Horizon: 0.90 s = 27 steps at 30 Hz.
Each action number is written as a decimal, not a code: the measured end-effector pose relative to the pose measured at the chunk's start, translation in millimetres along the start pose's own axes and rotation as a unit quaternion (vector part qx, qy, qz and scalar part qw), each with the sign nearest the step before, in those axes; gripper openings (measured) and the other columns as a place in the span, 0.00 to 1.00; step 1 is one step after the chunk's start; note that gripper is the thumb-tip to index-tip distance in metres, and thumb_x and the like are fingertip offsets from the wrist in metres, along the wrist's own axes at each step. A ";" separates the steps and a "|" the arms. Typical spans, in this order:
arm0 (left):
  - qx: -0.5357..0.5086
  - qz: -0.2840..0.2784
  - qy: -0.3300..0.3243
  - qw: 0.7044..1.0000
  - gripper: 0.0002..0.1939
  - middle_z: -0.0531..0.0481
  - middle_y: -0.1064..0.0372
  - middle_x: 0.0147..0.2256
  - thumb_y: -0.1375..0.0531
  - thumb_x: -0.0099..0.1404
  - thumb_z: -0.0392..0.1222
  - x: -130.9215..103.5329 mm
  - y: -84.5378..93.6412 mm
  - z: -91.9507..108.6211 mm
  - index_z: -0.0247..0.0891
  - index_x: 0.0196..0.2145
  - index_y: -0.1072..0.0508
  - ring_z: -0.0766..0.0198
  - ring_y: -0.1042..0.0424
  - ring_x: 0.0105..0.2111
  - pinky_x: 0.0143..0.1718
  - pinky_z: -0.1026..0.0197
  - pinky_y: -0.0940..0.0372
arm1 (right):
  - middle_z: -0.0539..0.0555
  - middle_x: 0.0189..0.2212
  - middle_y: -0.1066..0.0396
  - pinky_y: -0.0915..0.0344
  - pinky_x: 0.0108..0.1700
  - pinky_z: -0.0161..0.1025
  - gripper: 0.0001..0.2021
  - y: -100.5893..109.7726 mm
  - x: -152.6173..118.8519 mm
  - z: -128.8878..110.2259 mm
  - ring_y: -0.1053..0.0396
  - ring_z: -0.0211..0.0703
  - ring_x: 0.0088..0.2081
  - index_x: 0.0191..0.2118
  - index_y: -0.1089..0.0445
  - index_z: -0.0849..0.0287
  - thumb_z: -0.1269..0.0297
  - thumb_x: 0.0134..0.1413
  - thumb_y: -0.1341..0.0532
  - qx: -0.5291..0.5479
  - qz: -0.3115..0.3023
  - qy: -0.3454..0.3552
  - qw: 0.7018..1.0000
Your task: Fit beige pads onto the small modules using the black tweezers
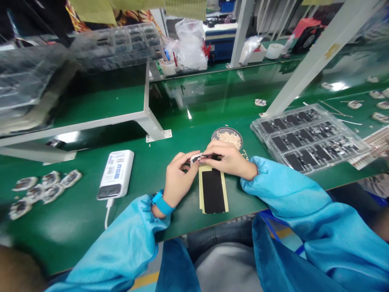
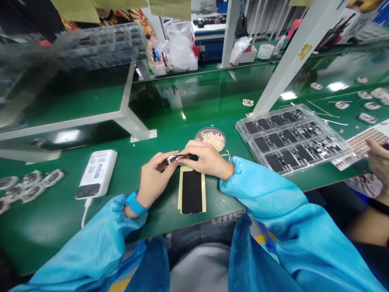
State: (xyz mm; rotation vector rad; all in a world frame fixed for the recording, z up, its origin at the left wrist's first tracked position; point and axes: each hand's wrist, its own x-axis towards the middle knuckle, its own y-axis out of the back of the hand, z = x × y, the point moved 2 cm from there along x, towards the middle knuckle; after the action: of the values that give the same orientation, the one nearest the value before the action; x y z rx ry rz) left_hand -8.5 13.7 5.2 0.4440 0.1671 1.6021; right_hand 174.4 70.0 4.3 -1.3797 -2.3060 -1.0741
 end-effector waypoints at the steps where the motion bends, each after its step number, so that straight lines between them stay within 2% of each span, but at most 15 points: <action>1: 0.001 0.000 -0.001 1.000 0.14 0.47 0.29 0.38 0.36 0.65 0.43 0.0 0.2 0.2 0.39 0.48 0.20 0.67 0.29 0.36 0.32 0.68 0.31 | 0.55 0.36 0.27 0.34 0.41 0.37 0.09 -0.4 -0.1 0.0 0.31 0.37 0.38 0.42 0.24 0.60 0.60 0.62 0.36 -0.001 -0.006 -0.001 1.000; 12: 0.023 -0.001 0.002 1.000 0.14 0.48 0.31 0.36 0.36 0.65 0.43 0.9 0.6 -1.1 0.38 0.47 0.20 0.67 0.30 0.34 0.30 0.68 0.33 | 0.55 0.38 0.28 0.34 0.41 0.37 0.10 -3.5 -2.8 2.8 0.31 0.38 0.39 0.45 0.24 0.60 0.60 0.63 0.37 -0.016 -0.008 -0.006 1.000; 18: 0.070 -0.021 -0.018 0.997 0.14 0.48 0.30 0.38 0.36 0.66 0.44 0.6 3.0 -4.9 0.40 0.48 0.20 0.65 0.30 0.36 0.33 0.66 0.34 | 0.55 0.40 0.29 0.35 0.42 0.37 0.10 -4.3 -3.6 1.6 0.32 0.38 0.40 0.43 0.25 0.61 0.60 0.65 0.39 -0.047 -0.054 -0.025 0.997; 20: 0.074 -0.025 -0.013 0.997 0.14 0.47 0.29 0.38 0.36 0.66 0.44 0.9 3.3 -5.4 0.40 0.48 0.20 0.65 0.30 0.37 0.34 0.66 0.34 | 0.55 0.40 0.30 0.36 0.43 0.37 0.11 1.7 -1.1 1.8 0.32 0.38 0.41 0.43 0.27 0.61 0.59 0.66 0.40 -0.044 -0.071 -0.023 0.996; 22: 0.067 -0.026 0.000 0.997 0.14 0.47 0.29 0.38 0.36 0.66 0.44 1.4 3.3 -5.6 0.39 0.48 0.20 0.65 0.30 0.38 0.35 0.66 0.34 | 0.55 0.40 0.30 0.36 0.44 0.36 0.11 13.4 2.9 4.5 0.32 0.38 0.41 0.42 0.28 0.62 0.59 0.66 0.40 -0.048 -0.060 -0.028 0.997; 27: 0.065 -0.024 0.012 0.998 0.15 0.47 0.28 0.41 0.36 0.66 0.45 2.3 2.4 -4.7 0.40 0.49 0.20 0.65 0.29 0.38 0.34 0.66 0.34 | 0.53 0.39 0.29 0.38 0.42 0.36 0.09 43.2 10.7 19.1 0.33 0.37 0.38 0.39 0.26 0.62 0.61 0.63 0.38 -0.131 -0.001 -0.135 0.982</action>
State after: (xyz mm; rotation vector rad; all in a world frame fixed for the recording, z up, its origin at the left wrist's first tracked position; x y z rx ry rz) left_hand -12.6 16.5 2.2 0.5175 0.2993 1.5551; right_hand 208.1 102.5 16.9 -1.7176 -2.4153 -1.3002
